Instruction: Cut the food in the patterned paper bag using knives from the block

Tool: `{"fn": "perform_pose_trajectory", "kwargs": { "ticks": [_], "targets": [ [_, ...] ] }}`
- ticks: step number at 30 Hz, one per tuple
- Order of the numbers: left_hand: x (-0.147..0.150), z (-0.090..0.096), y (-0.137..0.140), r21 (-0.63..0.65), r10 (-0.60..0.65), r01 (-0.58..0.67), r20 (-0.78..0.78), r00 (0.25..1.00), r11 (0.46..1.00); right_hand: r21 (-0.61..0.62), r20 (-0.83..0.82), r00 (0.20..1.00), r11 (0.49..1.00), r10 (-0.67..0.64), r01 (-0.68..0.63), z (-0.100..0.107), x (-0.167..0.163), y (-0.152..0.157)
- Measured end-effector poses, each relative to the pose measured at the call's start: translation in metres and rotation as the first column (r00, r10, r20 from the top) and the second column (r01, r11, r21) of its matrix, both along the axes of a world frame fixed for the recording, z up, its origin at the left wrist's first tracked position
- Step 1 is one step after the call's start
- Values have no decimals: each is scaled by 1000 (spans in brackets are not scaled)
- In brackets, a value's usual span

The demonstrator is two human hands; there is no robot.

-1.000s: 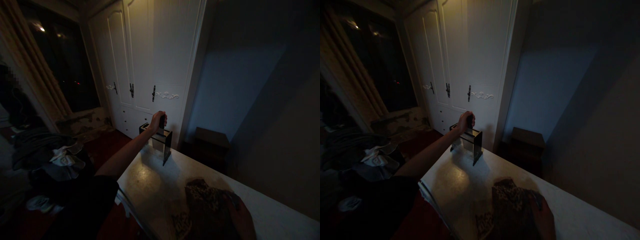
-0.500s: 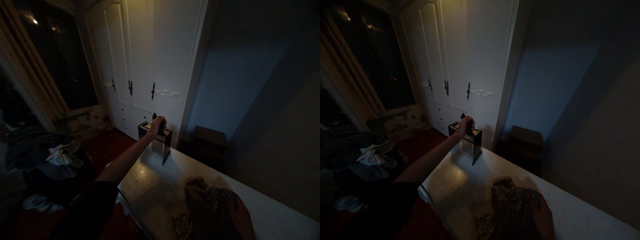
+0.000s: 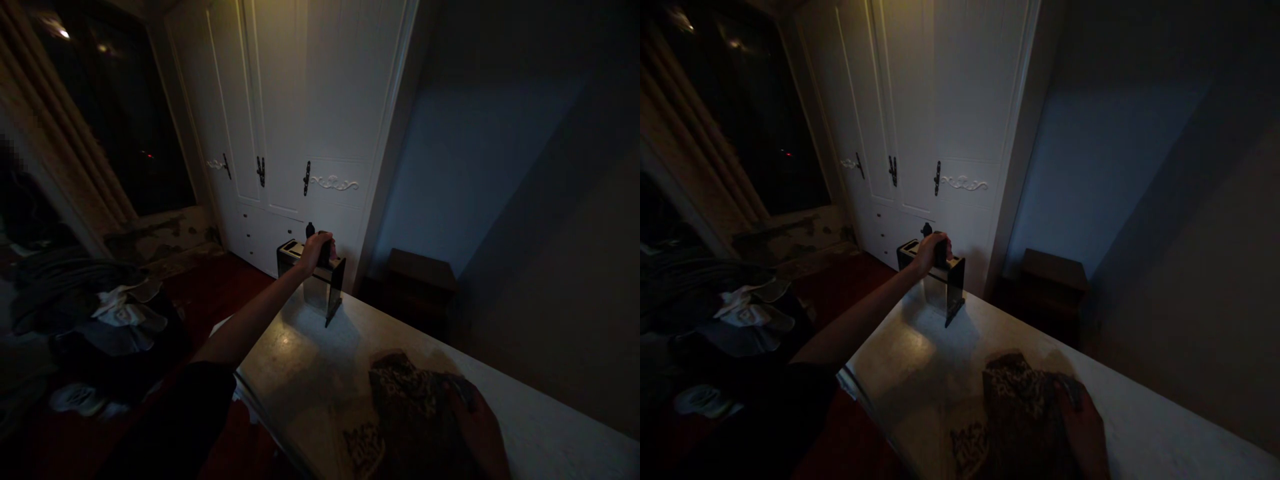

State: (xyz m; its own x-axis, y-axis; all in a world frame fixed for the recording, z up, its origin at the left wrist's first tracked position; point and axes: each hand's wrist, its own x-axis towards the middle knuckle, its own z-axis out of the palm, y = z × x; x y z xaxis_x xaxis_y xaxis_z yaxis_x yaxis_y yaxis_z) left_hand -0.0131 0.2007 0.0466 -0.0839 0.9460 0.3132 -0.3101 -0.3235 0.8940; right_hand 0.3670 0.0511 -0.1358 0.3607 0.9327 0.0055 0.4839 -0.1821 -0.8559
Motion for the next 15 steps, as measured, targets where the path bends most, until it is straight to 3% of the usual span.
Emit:
{"fn": "perform_pose_trajectory", "kwargs": {
  "ticks": [15],
  "targets": [
    [-10,-3,-7,31,20,-19,-25,999,999,-7,-11,1000,1000,9,-9,-8,5,3]
  ]
}}
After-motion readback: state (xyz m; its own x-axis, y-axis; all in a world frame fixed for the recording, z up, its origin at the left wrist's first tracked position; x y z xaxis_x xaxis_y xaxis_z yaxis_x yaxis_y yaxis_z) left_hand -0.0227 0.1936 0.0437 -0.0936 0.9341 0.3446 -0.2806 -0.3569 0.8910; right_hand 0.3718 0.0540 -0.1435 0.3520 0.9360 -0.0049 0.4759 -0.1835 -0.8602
